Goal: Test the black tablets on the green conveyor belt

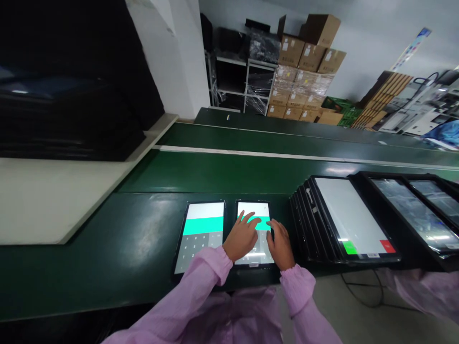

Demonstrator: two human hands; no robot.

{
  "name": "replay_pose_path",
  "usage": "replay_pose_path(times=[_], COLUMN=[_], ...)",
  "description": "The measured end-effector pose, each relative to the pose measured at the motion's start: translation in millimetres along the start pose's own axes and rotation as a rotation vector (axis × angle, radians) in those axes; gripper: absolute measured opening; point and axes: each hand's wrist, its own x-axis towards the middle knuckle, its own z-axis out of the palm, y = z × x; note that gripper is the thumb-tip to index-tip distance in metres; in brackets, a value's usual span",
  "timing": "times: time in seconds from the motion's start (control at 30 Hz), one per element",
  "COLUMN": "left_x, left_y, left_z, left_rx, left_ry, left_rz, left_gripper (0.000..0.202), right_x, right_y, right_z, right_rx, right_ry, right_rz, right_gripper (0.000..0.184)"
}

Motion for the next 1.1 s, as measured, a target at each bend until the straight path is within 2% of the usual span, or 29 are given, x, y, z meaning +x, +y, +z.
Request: replay_pose_path(times=[0.17,0.3,0.47,0.53,0.67,0.73,0.9,1.1], left_x=[-30.7,-56.0,-67.6,-67.5,-65.6,-65.7,-76.0,-106.4], left_y=[-7.0,-11.5,-7.7,-5.8,-3.6,-3.1,-9.9,-40.7], left_z=[-23.2,-31.8,-26.4,-21.8,-14.0,-13.8,-27.8,-44.2], left_rx=[-0.085,-0.097,-0.093,-0.086,-0.068,-0.074,-0.094,-0.046], left_ry=[0.116,0.113,0.1,0.092,0.037,0.034,0.156,0.235], left_rz=[-0.153,-0.226,-0.216,-0.191,-0.166,-0.173,-0.242,-0.349], left_gripper=[0.041,0.04,0.04,0.04,0.042,0.043,0.042,0.038], right_x=[-9.4,-17.6,-21.1,-19.1,-8.2,-2.4,-0.1,-3.0], right_y=[-12.4,-35.7,-56.6,-52.2,-27.9,-18.3,-14.8,-12.5], right_z=[-8.9,-3.8,13.0,13.9,7.4,5.6,10.5,13.0], right_rx=[0.058,0.082,0.04,0.034,-0.011,-0.043,-0.036,-0.043], right_ry=[0.041,-0.079,-0.221,-0.212,-0.053,-0.03,-0.103,-0.009], right_rz=[0.081,0.015,-0.111,-0.109,0.011,0.042,-0.004,0.078], right_gripper=[0.033,0.033,0.034,0.034,0.036,0.036,0.038,0.038])
